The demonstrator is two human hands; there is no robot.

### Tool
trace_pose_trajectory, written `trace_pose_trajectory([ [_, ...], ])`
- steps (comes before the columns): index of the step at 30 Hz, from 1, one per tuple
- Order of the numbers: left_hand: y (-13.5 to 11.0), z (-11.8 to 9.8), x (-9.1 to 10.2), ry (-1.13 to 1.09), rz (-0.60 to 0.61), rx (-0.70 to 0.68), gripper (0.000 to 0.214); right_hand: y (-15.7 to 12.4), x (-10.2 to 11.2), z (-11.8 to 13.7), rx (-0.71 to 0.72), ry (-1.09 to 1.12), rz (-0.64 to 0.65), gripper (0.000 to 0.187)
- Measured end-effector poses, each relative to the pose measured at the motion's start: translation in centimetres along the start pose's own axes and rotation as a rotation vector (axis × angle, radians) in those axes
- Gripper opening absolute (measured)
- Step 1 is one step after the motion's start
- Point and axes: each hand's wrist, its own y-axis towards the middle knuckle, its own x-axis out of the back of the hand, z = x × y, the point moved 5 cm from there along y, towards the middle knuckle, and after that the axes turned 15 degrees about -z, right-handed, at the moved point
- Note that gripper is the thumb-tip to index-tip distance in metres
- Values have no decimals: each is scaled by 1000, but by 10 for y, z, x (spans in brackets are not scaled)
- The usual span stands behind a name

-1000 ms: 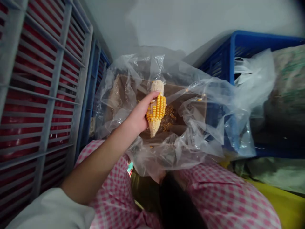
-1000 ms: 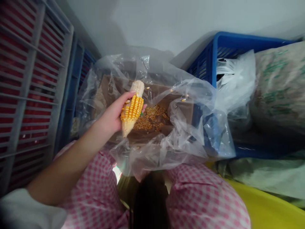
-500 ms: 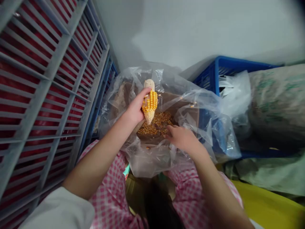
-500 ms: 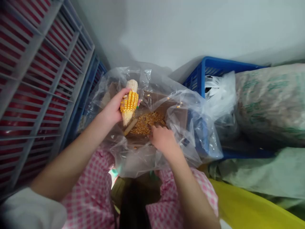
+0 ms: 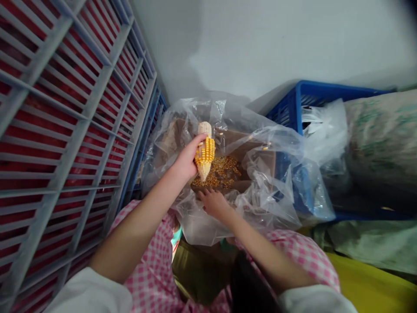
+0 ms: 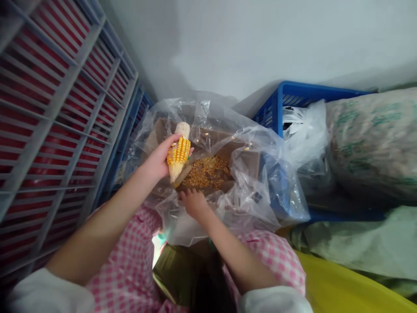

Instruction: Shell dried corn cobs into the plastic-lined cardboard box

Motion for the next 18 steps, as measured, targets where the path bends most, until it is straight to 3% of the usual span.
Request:
trace_pose_trajectory([
  [6, -3, -3, -6, -28, 33, 26, 21, 2, -22, 4, 1, -25, 32, 28],
  [18, -4, -8, -7, -1, 51, 37, 13, 2, -6, 22, 9, -54, 67, 29],
])
